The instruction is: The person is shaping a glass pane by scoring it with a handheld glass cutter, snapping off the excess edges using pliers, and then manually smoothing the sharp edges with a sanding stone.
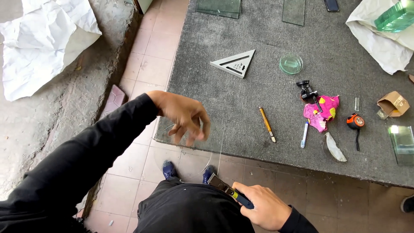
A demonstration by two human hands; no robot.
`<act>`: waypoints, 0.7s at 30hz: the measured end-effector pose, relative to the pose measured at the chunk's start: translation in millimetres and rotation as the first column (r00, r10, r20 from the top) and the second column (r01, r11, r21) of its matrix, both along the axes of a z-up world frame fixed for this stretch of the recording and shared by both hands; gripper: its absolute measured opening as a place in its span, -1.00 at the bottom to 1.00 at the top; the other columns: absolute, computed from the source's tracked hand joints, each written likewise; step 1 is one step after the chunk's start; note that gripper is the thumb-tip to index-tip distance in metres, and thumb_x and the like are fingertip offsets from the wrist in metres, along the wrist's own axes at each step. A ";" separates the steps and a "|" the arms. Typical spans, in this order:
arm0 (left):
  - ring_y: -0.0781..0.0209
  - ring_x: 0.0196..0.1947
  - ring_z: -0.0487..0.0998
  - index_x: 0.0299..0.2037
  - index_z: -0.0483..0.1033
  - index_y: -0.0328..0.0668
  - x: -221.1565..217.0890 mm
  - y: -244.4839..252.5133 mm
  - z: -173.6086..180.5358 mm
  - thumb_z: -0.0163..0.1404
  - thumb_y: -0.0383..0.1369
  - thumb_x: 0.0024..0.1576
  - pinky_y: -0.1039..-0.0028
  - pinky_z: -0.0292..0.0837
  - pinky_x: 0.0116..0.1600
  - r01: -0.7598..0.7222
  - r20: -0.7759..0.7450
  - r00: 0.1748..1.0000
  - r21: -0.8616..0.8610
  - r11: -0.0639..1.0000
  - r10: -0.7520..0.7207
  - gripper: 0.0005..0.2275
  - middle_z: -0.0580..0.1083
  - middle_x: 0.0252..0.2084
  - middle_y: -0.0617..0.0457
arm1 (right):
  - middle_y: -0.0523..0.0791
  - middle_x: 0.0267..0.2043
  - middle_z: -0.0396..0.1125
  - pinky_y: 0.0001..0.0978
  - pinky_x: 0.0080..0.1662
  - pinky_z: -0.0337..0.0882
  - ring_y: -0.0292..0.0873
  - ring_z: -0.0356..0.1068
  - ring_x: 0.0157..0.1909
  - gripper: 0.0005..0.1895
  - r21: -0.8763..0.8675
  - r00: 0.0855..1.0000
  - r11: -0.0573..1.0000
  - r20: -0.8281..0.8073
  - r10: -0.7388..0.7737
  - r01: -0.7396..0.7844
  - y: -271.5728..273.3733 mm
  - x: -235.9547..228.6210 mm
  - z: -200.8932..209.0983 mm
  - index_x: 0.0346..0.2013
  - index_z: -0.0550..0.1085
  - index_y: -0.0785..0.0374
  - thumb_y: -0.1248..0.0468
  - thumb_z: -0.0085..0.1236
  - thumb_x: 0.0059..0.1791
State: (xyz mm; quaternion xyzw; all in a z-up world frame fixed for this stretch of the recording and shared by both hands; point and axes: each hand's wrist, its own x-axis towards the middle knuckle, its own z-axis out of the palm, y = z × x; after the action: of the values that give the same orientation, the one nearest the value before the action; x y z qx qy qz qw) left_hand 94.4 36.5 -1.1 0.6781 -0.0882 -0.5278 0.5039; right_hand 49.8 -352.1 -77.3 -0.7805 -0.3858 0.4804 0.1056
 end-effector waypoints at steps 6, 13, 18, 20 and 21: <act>-0.41 0.05 0.70 0.62 0.07 -0.14 -19.4 38.8 -49.5 -0.26 0.17 0.33 0.09 0.73 0.05 -0.634 -0.320 0.767 -0.509 0.581 0.556 -0.26 0.44 0.39 -0.51 | -0.32 -0.43 0.42 -0.34 -0.14 0.32 -0.24 0.32 -0.38 -0.86 0.248 0.910 0.887 -0.250 -0.331 0.390 -16.7 -24.9 -60.5 -0.31 0.43 -0.03 0.33 0.09 -0.11; -0.19 0.08 0.69 0.55 0.23 -0.24 -81.2 -9.7 -76.0 -0.36 0.10 0.33 -0.08 0.61 0.27 -0.833 -0.317 0.523 -0.387 0.396 0.791 -0.30 0.59 0.20 -0.18 | -0.25 -0.35 0.40 -0.31 -0.05 0.37 -0.24 0.36 -0.29 -0.89 0.131 0.768 0.781 -0.336 -0.545 0.611 -6.1 -39.5 -55.7 -0.25 0.42 0.03 0.36 0.06 0.01; -0.09 -0.23 0.75 -0.05 0.66 -0.47 -76.6 -35.2 -104.1 0.17 -0.43 0.27 0.26 0.76 0.08 -0.938 -0.153 0.319 -0.194 0.288 0.935 -0.82 0.67 -0.16 -0.26 | -0.29 -0.50 0.27 -0.32 -0.21 0.24 -0.23 0.16 -0.43 -0.95 0.190 0.811 0.791 -0.210 -0.546 0.581 -5.6 -42.6 -57.1 -0.33 0.39 0.02 0.27 0.02 0.03; -0.07 -0.24 0.75 -0.09 0.67 -0.45 -75.9 -36.6 -112.1 0.17 -0.44 0.28 0.27 0.76 0.07 -0.940 -0.154 0.312 -0.192 0.281 0.937 -0.84 0.67 -0.17 -0.24 | -0.30 -0.47 0.35 -0.33 -0.20 0.26 -0.23 0.22 -0.43 -0.97 0.137 0.822 0.813 -0.171 -0.543 0.566 -4.1 -42.1 -56.0 -0.28 0.44 0.02 0.23 0.04 0.04; -0.04 -0.26 0.74 -0.13 0.68 -0.44 -75.3 -37.3 -116.0 0.16 -0.44 0.29 0.28 0.77 0.06 -0.943 -0.156 0.305 -0.190 0.274 0.940 -0.86 0.67 -0.18 -0.22 | -0.32 -0.44 0.43 -0.34 -0.19 0.28 -0.23 0.28 -0.43 -0.94 0.083 0.832 0.831 -0.133 -0.538 0.550 -3.3 -41.8 -55.5 -0.24 0.49 0.02 0.20 0.06 0.06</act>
State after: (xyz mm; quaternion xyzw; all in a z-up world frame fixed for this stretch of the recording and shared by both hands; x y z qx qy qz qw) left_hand 19.1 -0.8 -117.1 0.5276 0.2672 -0.1175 0.7978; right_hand 7.9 -355.4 -132.8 -0.8242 -0.1692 0.4469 0.3039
